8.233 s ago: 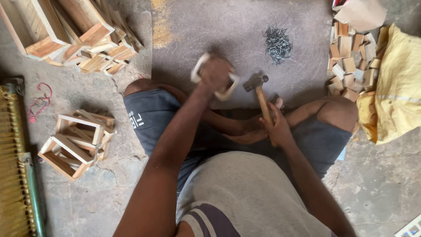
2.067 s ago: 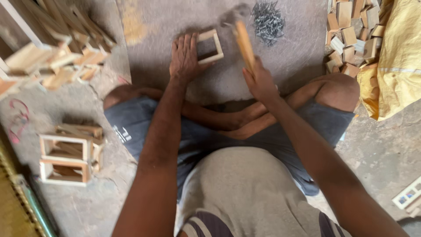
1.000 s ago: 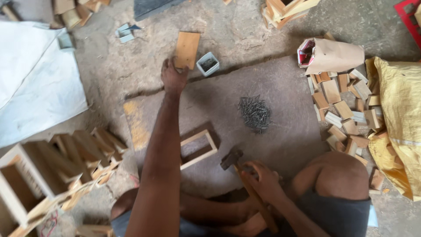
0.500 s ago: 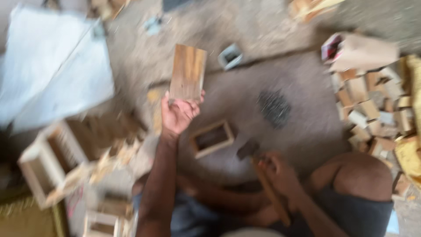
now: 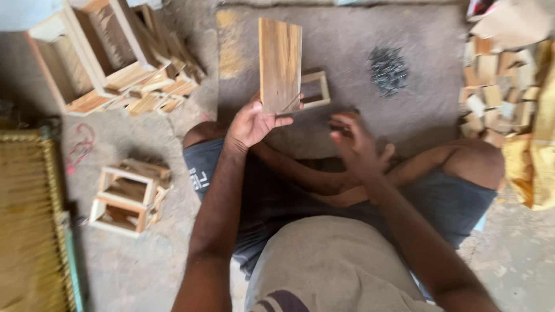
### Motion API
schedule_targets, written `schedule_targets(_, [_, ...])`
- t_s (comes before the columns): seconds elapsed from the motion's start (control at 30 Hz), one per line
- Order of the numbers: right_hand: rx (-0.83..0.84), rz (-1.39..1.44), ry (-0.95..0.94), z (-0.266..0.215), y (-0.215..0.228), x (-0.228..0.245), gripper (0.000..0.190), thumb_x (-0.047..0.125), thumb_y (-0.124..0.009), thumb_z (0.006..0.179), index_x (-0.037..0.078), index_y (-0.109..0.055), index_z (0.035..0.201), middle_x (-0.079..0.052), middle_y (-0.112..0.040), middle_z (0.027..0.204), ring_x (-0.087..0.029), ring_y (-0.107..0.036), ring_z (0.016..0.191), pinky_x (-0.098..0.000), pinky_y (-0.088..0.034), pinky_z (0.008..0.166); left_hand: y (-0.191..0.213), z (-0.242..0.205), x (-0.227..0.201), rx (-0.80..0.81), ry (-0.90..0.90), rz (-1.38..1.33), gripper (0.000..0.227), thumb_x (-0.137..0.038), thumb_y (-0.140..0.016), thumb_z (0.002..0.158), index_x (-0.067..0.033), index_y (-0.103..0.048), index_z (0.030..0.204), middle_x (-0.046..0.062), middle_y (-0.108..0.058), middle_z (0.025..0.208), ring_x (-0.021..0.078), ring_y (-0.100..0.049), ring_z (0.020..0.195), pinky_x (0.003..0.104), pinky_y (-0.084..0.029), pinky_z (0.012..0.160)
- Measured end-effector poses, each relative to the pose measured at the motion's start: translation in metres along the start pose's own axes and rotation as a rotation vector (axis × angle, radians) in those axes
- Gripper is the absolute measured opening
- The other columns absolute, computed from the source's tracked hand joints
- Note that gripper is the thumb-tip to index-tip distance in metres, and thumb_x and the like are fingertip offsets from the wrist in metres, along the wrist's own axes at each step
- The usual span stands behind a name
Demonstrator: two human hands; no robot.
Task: The person assembles small wooden frames by nailing wooden pieces together using a hammer. They pick up nails, position the wood, hammer the nails, and place the finished frames aside. Another person is visible in the background also working with wood.
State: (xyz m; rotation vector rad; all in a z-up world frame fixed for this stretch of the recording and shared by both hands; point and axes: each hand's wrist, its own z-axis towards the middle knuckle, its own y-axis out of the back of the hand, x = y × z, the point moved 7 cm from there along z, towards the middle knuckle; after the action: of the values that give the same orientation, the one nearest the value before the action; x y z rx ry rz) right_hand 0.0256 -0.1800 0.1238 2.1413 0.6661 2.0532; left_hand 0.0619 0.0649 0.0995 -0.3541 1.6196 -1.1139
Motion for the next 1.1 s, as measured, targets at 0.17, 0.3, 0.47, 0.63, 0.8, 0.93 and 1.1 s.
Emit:
schedule_targets(0.17, [0.014,0.438,0.178,0.034,-0.042,0.013,0.053,0.021,-0.058,0.111,0.002,-0.034,0.153,-0.011,-0.052,0.147,-0.020,-0.054,0.136,-0.0321,-0.050,0.109,-0.017,0.018,0.010,-0.037,-0.148,0.580,0.064,-0.001,-0.084,0.089,-0.0088,-0.050,0.143,0.015,-0.055,0.140,0.0287,-0.059,0.132,0.044,-0.058,0.105])
schedule_targets(0.3, [-0.085,0.686,-0.286,0.064,-0.048,-0.052,0.033,0.016,-0.065,0.106,-0.002,-0.062,0.133,-0.012,-0.071,0.123,-0.017,-0.068,0.106,-0.0306,-0.054,0.084,-0.005,0.022,0.024,-0.303,-0.195,1.012,0.059,-0.009,-0.086,0.079,-0.0104,-0.057,0.130,0.007,-0.063,0.120,0.0207,-0.066,0.106,0.037,-0.062,0.087])
schedule_targets(0.47, [-0.018,0.334,-0.091,0.095,-0.034,-0.051,0.029,0.017,-0.065,0.111,-0.001,-0.066,0.134,-0.019,-0.070,0.122,-0.020,-0.070,0.101,-0.0326,-0.056,0.085,0.091,-0.002,-0.011,-0.759,-0.372,0.549,0.025,-0.025,-0.069,0.107,-0.0105,-0.066,0.127,0.000,-0.067,0.104,0.0121,-0.064,0.096,0.027,-0.053,0.084])
schedule_targets(0.63, [0.061,-0.806,0.454,0.098,-0.080,-0.011,0.075,0.029,-0.068,0.090,0.006,-0.037,0.154,-0.019,-0.035,0.160,-0.041,-0.038,0.146,-0.0594,-0.031,0.116,0.127,0.005,-0.020,-0.859,-0.317,0.731,0.032,-0.032,-0.073,0.102,-0.0102,-0.068,0.125,0.007,-0.071,0.110,0.0202,-0.067,0.106,0.035,-0.055,0.093])
schedule_targets(0.8, [0.308,-0.828,0.272,0.095,-0.094,-0.032,0.106,0.055,-0.083,0.083,0.009,-0.027,0.160,-0.015,-0.010,0.169,-0.041,-0.015,0.155,-0.0674,-0.012,0.119,0.080,0.029,0.009,-0.457,-0.194,1.639,0.077,-0.023,-0.091,0.069,-0.0078,-0.058,0.136,0.021,-0.057,0.138,0.0387,-0.056,0.126,0.048,-0.048,0.104])
schedule_targets(0.93, [0.340,-0.810,0.177,0.127,-0.058,-0.046,0.108,0.038,-0.090,0.072,0.018,-0.031,0.161,-0.011,-0.013,0.173,-0.038,-0.017,0.156,-0.0579,-0.018,0.123,0.082,0.032,0.027,-0.430,0.069,1.867,0.084,-0.004,-0.083,0.069,-0.0155,-0.055,0.147,0.015,-0.050,0.153,0.0404,-0.050,0.135,0.050,-0.044,0.110])
schedule_targets(1.1, [0.522,-0.851,0.230,0.157,-0.040,-0.062,0.098,0.024,-0.093,0.071,0.015,-0.041,0.154,-0.008,-0.030,0.166,-0.034,-0.034,0.152,-0.0498,-0.032,0.123,0.077,0.044,0.025,-0.370,0.074,1.875,0.079,-0.002,-0.082,0.073,-0.0163,-0.054,0.145,0.014,-0.048,0.152,0.0387,-0.047,0.140,0.047,-0.044,0.115])
